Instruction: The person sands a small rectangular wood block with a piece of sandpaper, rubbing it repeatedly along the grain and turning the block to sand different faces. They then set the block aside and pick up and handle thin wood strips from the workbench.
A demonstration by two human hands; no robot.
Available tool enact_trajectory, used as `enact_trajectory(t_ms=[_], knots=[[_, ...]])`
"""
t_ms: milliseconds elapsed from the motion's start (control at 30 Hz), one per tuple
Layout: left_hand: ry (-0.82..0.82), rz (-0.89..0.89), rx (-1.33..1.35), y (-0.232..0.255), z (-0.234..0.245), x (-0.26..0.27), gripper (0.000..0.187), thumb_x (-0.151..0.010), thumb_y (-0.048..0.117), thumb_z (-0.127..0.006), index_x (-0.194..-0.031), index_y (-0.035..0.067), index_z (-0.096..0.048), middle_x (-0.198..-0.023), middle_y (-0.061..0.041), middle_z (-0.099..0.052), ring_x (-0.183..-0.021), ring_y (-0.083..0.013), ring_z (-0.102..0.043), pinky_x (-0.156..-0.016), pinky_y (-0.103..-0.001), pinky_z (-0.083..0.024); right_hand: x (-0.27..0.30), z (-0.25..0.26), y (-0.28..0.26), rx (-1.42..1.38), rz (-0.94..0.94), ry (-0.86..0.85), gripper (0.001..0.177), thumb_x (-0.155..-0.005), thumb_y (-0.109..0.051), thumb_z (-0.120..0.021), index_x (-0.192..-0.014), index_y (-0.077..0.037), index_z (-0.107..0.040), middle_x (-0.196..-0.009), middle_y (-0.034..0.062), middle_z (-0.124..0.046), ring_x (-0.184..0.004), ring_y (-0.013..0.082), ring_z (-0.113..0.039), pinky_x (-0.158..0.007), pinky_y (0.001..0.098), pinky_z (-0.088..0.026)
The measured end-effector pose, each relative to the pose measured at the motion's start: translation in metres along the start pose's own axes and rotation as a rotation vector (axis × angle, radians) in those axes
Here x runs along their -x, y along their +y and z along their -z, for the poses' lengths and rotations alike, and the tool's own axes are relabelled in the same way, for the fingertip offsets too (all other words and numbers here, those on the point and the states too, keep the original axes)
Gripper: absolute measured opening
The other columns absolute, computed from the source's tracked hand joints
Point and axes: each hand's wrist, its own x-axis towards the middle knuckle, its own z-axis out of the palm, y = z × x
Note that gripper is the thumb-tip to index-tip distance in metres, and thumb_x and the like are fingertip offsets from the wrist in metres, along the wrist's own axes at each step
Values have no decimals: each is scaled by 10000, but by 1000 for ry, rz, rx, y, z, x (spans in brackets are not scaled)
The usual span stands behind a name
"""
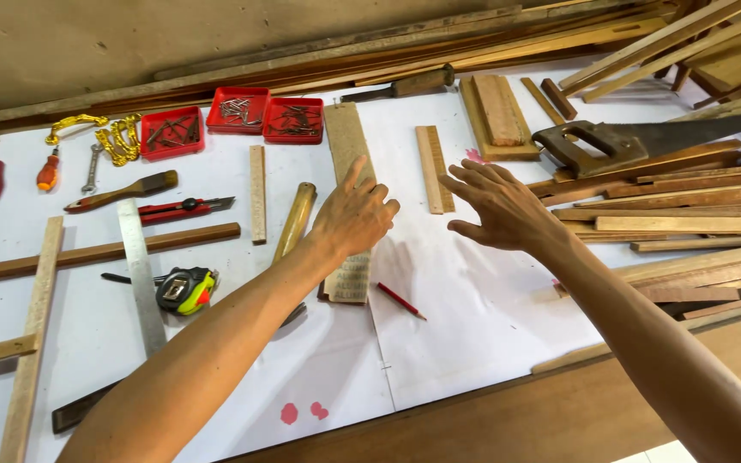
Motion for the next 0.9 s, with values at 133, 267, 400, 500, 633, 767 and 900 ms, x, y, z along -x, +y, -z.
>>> enact_trajectory(t_ms=[133,267,400,500,633,767,900], knots=[[-125,-4,-45,2,7,-31,180,-926,310,-686,-925,151,-772,-937,-59,-747,-1087,-238,-665,-1241,-562,-134,7,-9,32,-4,-1,2,864,-843,-588,-677,-1529,-135,-410,-1578,131,-416,-1463,307,-348,-1193,505,-269],[-183,34,-61,-7,10,-65,199,-933,315,-677,-891,147,-776,-936,-67,-746,-1082,-233,-665,-1238,-559,-133,-5,-14,56,-13,20,-44,890,-836,-621,-672,-1535,-152,-381,-1578,130,-399,-1467,301,-323,-1205,491,-256],[-216,80,-42,-17,3,-94,210,-940,307,-676,-858,141,-773,-907,-60,-749,-1062,-229,-672,-1250,-558,-141,-31,-29,78,-28,58,-67,922,-824,-639,-677,-1535,-134,-377,-1574,121,-401,-1468,299,-317,-1220,490,-234],[-300,76,-55,-21,-7,-111,230,-948,305,-675,-840,128,-773,-886,-71,-743,-1046,-233,-677,-1253,-562,-133,-50,-39,85,-47,78,-57,940,-819,-646,-680,-1524,-96,-391,-1571,132,-409,-1472,293,-325,-1218,482,-238],[-259,88,-20,-23,-30,-123,212,-917,246,-693,-774,110,-770,-843,-88,-741,-996,-236,-686,-1215,-546,-212,-73,-60,95,-79,118,-55,942,-814,-667,-684,-1499,-78,-418,-1563,134,-416,-1463,303,-326,-1209,471,-247],[-232,354,334,-21,-54,-133,216,-891,249,-728,-827,43,-739,-824,-173,-731,-783,-287,-716,-907,-457,-441,-85,-71,102,-71,151,-64,930,-808,-669,-691,-1476,-69,-450,-1540,131,-449,-1465,305,-336,-1210,467,-269],[-283,487,479,-17,-62,-144,313,-891,318,-739,-781,25,-748,-720,-190,-724,-658,-307,-704,-787,-458,-480,-91,-78,102,-69,169,-126,856,-786,-657,-711,-1430,-130,-513,-1523,108,-463,-1461,291,-338,-1204,479,-275]])
